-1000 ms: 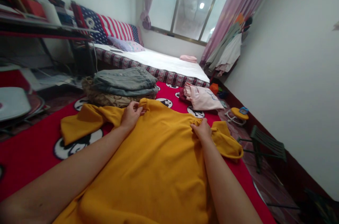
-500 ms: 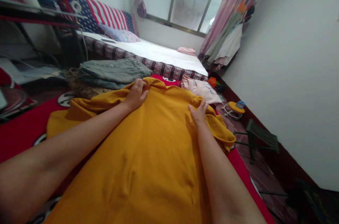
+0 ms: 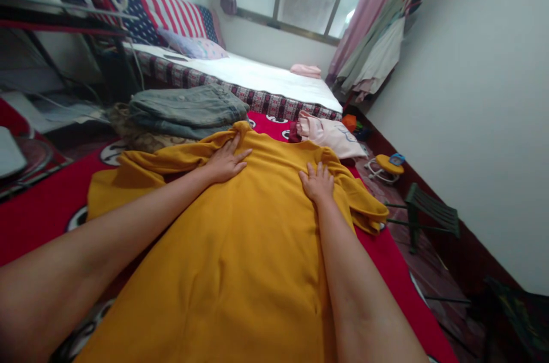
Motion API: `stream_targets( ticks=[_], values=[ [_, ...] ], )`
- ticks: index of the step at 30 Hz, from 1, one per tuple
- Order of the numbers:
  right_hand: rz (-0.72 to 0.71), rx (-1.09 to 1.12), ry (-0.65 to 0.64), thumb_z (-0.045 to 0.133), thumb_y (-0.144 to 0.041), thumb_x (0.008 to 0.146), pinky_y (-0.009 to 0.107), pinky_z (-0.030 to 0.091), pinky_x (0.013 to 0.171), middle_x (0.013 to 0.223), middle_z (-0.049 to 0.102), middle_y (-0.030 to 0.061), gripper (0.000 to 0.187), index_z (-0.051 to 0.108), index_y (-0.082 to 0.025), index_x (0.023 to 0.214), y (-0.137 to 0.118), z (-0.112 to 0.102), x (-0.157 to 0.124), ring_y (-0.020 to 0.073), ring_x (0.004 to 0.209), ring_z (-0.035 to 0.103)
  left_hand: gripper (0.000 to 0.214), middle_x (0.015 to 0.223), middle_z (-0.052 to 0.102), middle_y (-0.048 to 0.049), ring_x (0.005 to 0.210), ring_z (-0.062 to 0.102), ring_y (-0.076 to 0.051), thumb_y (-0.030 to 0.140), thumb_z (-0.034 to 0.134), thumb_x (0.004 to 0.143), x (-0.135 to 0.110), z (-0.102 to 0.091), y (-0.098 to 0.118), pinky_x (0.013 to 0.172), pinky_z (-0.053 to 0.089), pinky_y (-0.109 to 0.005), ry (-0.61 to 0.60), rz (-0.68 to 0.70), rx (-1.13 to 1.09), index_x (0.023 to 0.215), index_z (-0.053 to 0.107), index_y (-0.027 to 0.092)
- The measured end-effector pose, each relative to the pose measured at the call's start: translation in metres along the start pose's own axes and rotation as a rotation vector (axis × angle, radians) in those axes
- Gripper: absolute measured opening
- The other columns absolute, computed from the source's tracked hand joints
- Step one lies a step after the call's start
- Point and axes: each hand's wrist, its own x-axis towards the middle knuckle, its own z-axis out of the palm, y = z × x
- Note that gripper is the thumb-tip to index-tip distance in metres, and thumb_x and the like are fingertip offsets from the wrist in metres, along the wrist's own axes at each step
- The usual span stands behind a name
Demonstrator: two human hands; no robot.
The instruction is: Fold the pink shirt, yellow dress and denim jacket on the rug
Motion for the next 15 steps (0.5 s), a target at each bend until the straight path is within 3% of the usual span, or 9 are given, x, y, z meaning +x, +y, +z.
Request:
stream_targets(
  ticks=[5,12,15],
  values=[
    [-0.046,-0.028,-0.015,0.024,-0.054,0.098,0.051,0.016,0.115,0.159,0.017,0.0115,0.061,0.025,-0.025,0.152,-0.002,-0.002,-0.025,0.0322,0.146,0.015,0.057,0.160,0.015,-0.0063,0.147,0.009,-0.035,0.055,0.035,0.094,-0.037,-0.004,0.013,0.114,0.005,-0.060,-0.153,0.019,0.023,0.147,0.035,0.033],
    [-0.190,-0.052,-0.007,0.027,-0.049,0.098,0.049,0.020,0.115,0.159,0.018,0.0080,0.058,0.024,-0.026,0.152,0.003,-0.001,-0.090,0.0291,0.146,0.016,0.058,0.158,0.023,-0.0084,0.146,0.019,-0.029,0.054,0.037,0.094,-0.092,-0.008,0.012,0.117,0.012,-0.049,-0.070,0.130,0.039,0.145,0.041,0.028],
    [-0.182,-0.078,-0.005,0.027,-0.045,0.099,0.050,0.022,0.114,0.159,0.018,0.0076,0.056,0.025,-0.025,0.152,0.003,-0.003,-0.121,0.0294,0.146,0.016,0.058,0.156,0.027,-0.0102,0.145,0.023,-0.028,0.054,0.036,0.094,-0.112,-0.011,0.013,0.117,0.015,-0.047,-0.053,0.139,0.044,0.145,0.042,0.025]
  ],
)
